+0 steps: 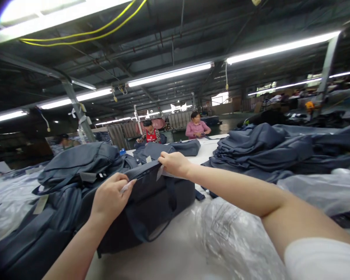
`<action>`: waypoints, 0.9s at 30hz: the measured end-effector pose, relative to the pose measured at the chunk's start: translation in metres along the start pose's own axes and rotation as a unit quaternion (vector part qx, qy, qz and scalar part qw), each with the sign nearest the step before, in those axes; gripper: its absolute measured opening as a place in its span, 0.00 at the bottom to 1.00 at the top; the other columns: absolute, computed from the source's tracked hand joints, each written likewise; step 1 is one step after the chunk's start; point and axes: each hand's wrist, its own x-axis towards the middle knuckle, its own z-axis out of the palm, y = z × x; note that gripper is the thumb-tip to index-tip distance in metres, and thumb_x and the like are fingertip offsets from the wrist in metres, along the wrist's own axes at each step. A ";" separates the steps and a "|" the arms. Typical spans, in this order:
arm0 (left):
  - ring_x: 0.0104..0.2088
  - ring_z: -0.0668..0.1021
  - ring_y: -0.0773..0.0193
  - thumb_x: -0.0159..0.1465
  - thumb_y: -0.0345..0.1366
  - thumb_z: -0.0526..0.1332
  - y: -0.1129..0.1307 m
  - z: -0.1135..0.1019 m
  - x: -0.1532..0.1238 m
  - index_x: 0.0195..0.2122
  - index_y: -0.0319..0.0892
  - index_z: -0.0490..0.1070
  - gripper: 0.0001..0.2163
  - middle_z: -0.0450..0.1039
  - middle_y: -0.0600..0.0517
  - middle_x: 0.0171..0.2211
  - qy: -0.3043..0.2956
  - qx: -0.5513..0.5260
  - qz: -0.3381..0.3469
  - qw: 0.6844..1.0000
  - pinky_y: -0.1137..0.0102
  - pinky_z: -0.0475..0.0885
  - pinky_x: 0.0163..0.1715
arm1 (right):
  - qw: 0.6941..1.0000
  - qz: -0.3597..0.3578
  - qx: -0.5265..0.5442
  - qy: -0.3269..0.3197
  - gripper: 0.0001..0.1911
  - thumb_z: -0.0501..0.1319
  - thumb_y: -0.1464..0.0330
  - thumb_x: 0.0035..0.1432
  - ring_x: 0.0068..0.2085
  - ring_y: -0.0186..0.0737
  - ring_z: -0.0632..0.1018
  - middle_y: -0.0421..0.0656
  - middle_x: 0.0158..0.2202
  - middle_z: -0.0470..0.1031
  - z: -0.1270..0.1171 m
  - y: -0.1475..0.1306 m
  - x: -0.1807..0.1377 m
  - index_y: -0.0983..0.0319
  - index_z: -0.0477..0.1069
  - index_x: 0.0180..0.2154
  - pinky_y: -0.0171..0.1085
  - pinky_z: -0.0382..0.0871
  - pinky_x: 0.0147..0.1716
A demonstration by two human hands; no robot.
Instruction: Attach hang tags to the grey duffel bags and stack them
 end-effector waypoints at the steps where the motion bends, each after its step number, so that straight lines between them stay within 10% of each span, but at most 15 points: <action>1: 0.34 0.76 0.63 0.69 0.42 0.54 0.006 0.000 0.010 0.31 0.42 0.71 0.14 0.74 0.51 0.38 -0.008 0.014 0.026 1.000 0.69 0.66 0.34 | 1.000 -0.007 0.003 0.003 0.14 0.56 0.66 0.62 0.38 0.42 0.79 0.48 0.48 0.72 0.000 -0.002 -0.002 0.61 0.70 0.49 0.35 0.62 0.28; 8: 0.38 0.78 0.54 0.57 0.31 0.68 0.043 0.004 0.042 0.43 0.42 0.68 0.13 0.74 0.49 0.37 -0.147 0.153 0.136 0.968 0.68 0.68 0.32 | 0.999 -0.041 -0.012 0.003 0.13 0.50 0.70 0.66 0.36 0.41 0.79 0.47 0.44 0.72 -0.005 -0.001 -0.007 0.62 0.71 0.45 0.34 0.61 0.25; 15: 0.35 0.78 0.57 0.68 0.33 0.52 0.033 0.014 0.029 0.38 0.44 0.68 0.06 0.75 0.50 0.34 -0.104 0.146 0.124 0.976 0.68 0.65 0.30 | 0.998 -0.062 -0.010 0.017 0.12 0.49 0.71 0.66 0.35 0.41 0.79 0.47 0.43 0.72 -0.002 0.001 -0.012 0.63 0.71 0.43 0.34 0.62 0.25; 27: 0.31 0.77 0.51 0.68 0.44 0.47 -0.031 0.007 -0.011 0.34 0.47 0.66 0.12 0.74 0.48 0.28 -0.111 0.056 -0.173 0.977 0.67 0.59 0.28 | 0.999 -0.030 -0.012 0.015 0.12 0.49 0.73 0.65 0.35 0.41 0.78 0.48 0.44 0.72 0.004 0.003 -0.008 0.63 0.70 0.42 0.34 0.60 0.24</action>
